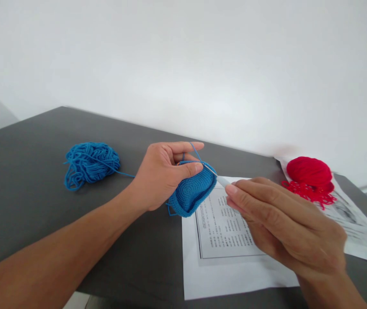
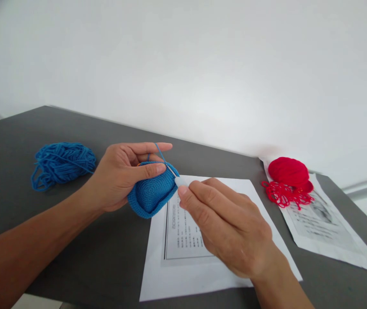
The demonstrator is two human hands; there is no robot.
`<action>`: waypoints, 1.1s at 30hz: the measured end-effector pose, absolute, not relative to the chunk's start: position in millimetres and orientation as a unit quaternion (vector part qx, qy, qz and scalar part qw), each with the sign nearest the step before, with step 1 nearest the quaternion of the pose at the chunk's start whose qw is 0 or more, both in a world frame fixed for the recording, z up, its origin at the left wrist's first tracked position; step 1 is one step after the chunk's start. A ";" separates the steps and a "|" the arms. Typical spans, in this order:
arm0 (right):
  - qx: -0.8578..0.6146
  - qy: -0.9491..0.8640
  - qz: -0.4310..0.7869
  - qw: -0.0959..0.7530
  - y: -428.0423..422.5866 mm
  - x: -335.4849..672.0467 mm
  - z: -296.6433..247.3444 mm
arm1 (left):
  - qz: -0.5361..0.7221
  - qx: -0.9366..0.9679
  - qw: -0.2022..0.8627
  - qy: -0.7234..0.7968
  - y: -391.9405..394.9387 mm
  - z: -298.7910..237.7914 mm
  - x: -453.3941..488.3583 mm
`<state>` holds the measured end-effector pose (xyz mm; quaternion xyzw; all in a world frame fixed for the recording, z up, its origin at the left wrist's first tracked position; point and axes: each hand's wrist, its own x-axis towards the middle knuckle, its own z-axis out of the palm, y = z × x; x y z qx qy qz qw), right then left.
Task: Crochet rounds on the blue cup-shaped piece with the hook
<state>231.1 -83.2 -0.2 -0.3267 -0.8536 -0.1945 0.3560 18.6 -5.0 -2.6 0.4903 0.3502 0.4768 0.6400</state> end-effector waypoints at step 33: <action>-0.409 -0.670 0.079 0.615 -74.6 176.1 -30.1 | 0.525 0.572 0.484 0.403 -24.5 -5.3 33.9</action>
